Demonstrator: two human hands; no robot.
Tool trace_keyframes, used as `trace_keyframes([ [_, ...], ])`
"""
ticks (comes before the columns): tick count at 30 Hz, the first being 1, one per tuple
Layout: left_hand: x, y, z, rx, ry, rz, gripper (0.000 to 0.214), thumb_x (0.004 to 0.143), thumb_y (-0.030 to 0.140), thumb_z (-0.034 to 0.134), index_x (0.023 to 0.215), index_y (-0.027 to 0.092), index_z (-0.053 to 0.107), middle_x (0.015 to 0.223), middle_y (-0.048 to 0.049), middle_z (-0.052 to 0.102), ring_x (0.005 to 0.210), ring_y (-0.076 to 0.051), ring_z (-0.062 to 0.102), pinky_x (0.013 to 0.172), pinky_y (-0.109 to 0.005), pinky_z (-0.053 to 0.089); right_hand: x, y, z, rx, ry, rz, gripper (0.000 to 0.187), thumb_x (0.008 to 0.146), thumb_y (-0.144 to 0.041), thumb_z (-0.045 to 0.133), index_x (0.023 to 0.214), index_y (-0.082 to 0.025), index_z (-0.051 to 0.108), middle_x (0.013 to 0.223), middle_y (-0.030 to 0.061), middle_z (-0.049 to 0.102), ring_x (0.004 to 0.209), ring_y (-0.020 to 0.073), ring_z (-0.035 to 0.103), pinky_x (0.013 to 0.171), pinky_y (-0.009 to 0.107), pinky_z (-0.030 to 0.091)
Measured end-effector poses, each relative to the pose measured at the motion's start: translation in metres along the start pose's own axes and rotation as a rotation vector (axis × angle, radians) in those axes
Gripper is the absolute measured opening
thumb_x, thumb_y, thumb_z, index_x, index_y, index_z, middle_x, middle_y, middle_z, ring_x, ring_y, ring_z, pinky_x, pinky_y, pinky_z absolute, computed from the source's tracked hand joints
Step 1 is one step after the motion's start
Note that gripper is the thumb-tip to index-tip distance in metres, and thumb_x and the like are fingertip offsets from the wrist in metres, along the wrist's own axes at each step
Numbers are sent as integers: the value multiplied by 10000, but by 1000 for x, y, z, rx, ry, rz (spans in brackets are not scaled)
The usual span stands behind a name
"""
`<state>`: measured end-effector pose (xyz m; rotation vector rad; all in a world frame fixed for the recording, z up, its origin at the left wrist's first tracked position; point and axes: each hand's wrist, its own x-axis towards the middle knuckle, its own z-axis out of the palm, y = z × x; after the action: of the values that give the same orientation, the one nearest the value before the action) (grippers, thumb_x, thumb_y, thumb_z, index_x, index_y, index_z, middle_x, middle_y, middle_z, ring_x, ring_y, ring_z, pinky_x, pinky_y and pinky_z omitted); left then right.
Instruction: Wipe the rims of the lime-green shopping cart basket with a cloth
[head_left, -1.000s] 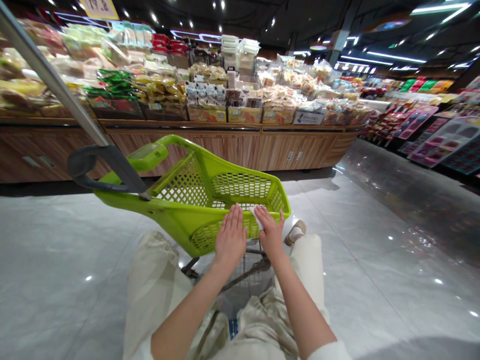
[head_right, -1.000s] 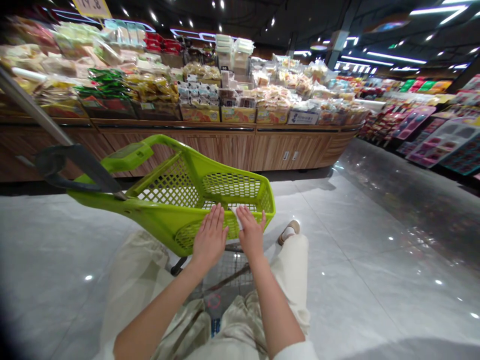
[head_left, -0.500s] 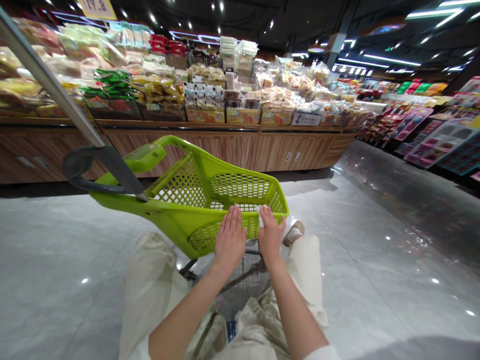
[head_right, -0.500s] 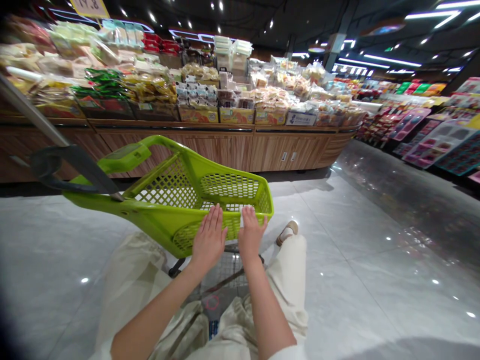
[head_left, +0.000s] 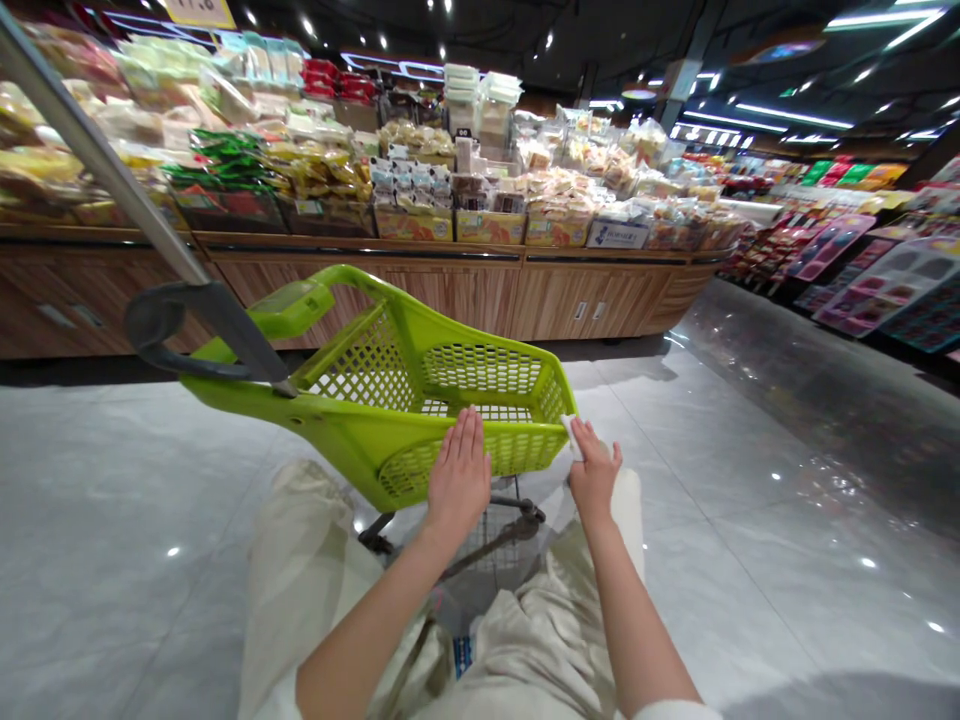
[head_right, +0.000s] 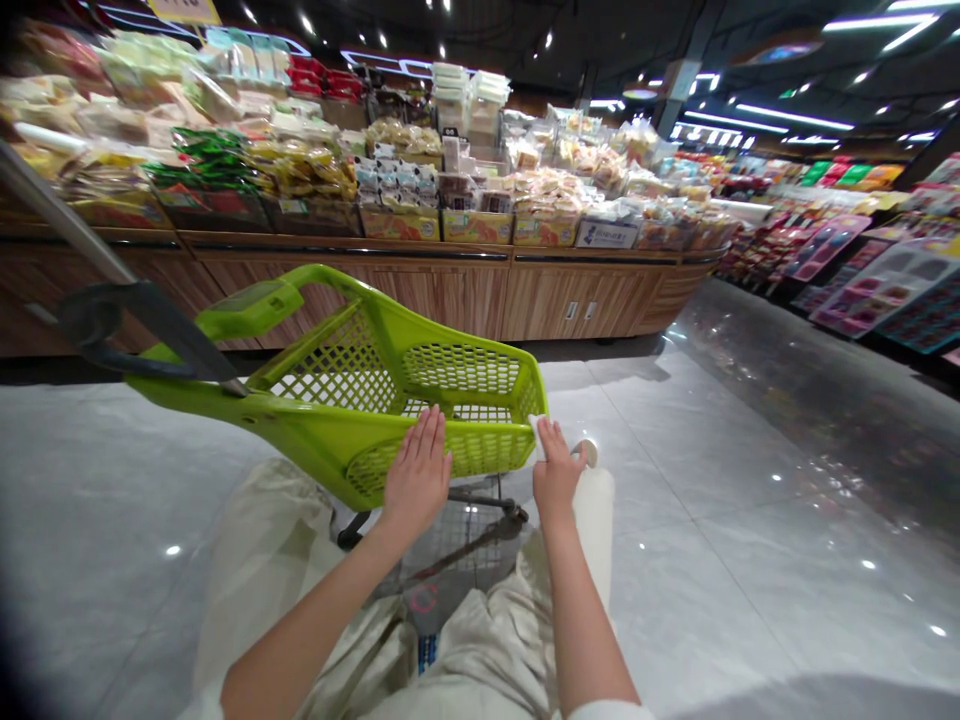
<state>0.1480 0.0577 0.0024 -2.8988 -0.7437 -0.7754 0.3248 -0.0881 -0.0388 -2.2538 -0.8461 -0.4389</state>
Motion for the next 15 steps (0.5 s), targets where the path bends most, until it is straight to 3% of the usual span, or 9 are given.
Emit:
trace_keyframes([
  [2,1,1,0,-12,5,0,642,980,229,342,1554,58,111,1625,-132,211,1516,-233,165,1229,-425,251,0,-1,2,-38,52,79,719,698,-12,367,1346,-250,564,1393,74,601,1367,222,482,1154,582,149],
  [4,1,3,0,-24,10,-3,655,976,215,339,1557,68,78,1622,-137,220,1512,-233,183,1223,-434,264,-1,-24,8,-48,69,96,709,708,-6,368,1350,-236,561,1401,88,592,1370,232,476,1160,587,110],
  [8,3,4,-1,-25,1,-8,646,962,189,351,1552,56,125,1615,-149,239,1510,-246,188,1215,-441,275,-6,-99,25,58,-61,-103,739,702,2,367,1384,-236,528,1443,66,555,1393,183,445,1197,511,60],
  [10,2,4,-1,-19,-10,-2,642,951,173,364,1548,54,160,1614,-149,245,1513,-246,171,1219,-437,267,-7,-124,29,123,-133,-197,755,697,2,372,1397,-238,514,1459,49,540,1402,155,430,1209,464,62],
  [12,2,2,-1,-18,-16,2,644,947,161,358,1551,63,155,1615,-144,246,1515,-239,159,1221,-437,259,-7,-126,27,155,-181,-264,783,685,7,371,1412,-254,497,1469,32,532,1405,139,423,1214,447,51],
  [15,1,0,-2,-17,-17,2,645,960,176,337,1555,66,116,1621,-140,229,1517,-233,154,1218,-440,260,-5,-90,17,143,-192,-321,827,667,12,363,1432,-284,468,1479,11,521,1419,137,403,1215,470,37],
])
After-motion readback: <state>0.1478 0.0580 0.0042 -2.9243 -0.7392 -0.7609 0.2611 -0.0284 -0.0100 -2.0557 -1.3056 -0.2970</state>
